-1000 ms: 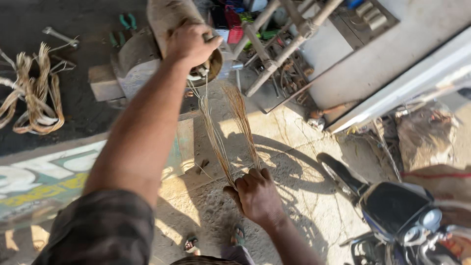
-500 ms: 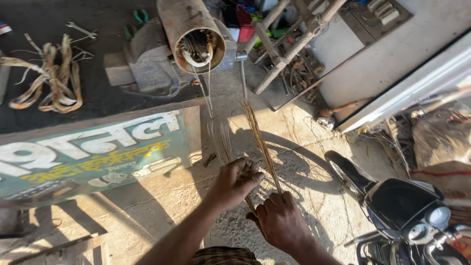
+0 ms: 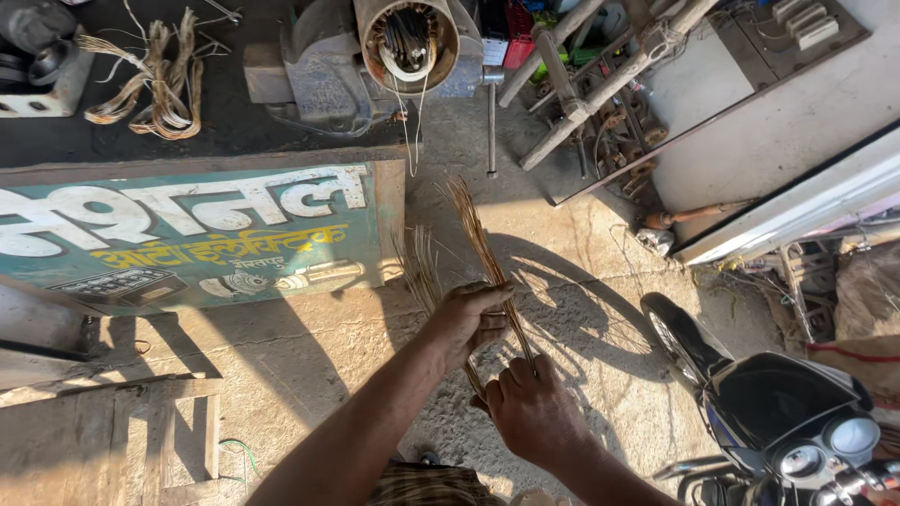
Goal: The person repeatedly pulls bundles of thin wires from a cylindrical metal housing clamped in a bench vise, aligns them, and winds them back into the housing. The person handles the wires by hand and occasionally uses pliers to assist with winding.
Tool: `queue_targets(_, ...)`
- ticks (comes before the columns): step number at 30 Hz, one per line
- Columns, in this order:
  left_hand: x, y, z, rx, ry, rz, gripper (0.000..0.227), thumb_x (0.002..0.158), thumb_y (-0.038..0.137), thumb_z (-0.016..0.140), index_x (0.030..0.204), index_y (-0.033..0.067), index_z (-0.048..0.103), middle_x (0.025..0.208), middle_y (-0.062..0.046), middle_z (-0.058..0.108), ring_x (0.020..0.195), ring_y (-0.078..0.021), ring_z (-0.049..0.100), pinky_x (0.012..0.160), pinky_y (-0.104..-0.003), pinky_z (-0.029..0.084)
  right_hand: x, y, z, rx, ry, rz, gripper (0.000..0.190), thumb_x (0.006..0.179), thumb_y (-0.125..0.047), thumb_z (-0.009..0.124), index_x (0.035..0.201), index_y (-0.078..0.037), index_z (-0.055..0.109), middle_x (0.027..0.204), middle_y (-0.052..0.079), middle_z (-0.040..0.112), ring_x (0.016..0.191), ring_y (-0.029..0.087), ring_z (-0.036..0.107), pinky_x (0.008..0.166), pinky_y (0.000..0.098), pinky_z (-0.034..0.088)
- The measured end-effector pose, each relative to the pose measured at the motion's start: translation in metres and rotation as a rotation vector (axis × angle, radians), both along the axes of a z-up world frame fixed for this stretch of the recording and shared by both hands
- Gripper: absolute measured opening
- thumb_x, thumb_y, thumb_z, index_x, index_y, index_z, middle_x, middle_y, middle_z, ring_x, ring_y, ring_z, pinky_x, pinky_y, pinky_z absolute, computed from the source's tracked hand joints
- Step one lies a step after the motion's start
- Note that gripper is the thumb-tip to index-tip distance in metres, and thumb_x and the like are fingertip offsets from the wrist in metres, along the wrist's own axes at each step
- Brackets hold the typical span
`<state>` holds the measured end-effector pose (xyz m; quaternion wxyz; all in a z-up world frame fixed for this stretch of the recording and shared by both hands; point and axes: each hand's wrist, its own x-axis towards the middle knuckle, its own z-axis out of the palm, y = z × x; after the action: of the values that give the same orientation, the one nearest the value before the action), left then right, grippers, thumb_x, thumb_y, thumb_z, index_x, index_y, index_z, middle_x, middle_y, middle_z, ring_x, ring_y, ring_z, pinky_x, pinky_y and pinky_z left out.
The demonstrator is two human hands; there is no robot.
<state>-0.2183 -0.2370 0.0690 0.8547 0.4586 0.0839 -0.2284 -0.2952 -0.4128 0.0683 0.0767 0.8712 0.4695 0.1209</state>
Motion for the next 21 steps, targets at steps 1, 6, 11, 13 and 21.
queue_targets(1, 0.0, -0.004, 0.003, -0.067, 0.014, 0.029, 0.039, 0.098, 0.027, 0.066, 0.126, 0.0001, 0.065, 0.094, -0.011, 0.075, 0.081, -0.0173, 0.075, 0.066, -0.031, 0.059, 0.0, 0.002, -0.002, -0.004, 0.028, 0.004, 0.032, 0.099, -0.024, 0.061, 0.073, -0.007, 0.069, 0.065, 0.008, 0.065, 0.068, 0.021, 0.056, 0.071, 0.0439, 0.047)
queue_targets(6, 0.001, -0.015, 0.012, -0.114, 0.046, 0.272, 0.023, 0.099, 0.019, 0.06, 0.117, 0.005, 0.06, 0.087, -0.012, 0.07, 0.073, -0.0213, 0.071, 0.068, -0.04, 0.063, 0.003, 0.012, -0.014, -0.049, 0.056, 0.006, 0.034, 0.101, -0.026, 0.062, 0.076, -0.005, 0.068, 0.067, 0.007, 0.064, 0.072, 0.023, 0.056, 0.073, 0.0448, 0.046)
queue_targets(11, -0.011, -0.008, 0.005, -0.035, -0.04, 0.362, 0.02, 0.104, 0.025, 0.054, 0.11, 0.0069, 0.061, 0.082, -0.008, 0.067, 0.07, -0.0186, 0.067, 0.064, -0.037, 0.06, 0.01, 0.037, -0.028, 0.077, -0.024, 0.017, 0.028, 0.094, -0.03, 0.067, 0.087, -0.004, 0.073, 0.075, 0.009, 0.069, 0.077, 0.024, 0.06, 0.082, 0.0522, 0.046)
queue_targets(13, -0.01, 0.003, -0.001, -0.051, -0.152, 0.358, 0.024, 0.107, 0.028, 0.051, 0.109, 0.0052, 0.06, 0.082, -0.008, 0.067, 0.069, -0.0189, 0.066, 0.062, -0.036, 0.059, 0.017, 0.049, -0.034, 0.108, -0.006, 0.016, 0.028, 0.095, -0.029, 0.067, 0.093, -0.002, 0.073, 0.08, 0.009, 0.069, 0.083, 0.025, 0.06, 0.086, 0.0528, 0.044)
queue_targets(21, -0.013, 0.085, -0.008, -0.06, -0.205, 0.351, 0.023, 0.106, 0.026, 0.054, 0.109, 0.0042, 0.059, 0.09, -0.007, 0.067, 0.088, -0.0178, 0.07, 0.084, -0.04, 0.066, 0.023, 0.123, -0.037, 0.137, -0.006, 0.072, 0.023, 0.091, -0.026, 0.066, 0.097, -0.004, 0.073, 0.09, 0.009, 0.069, 0.1, 0.027, 0.061, 0.1, 0.0634, 0.039)
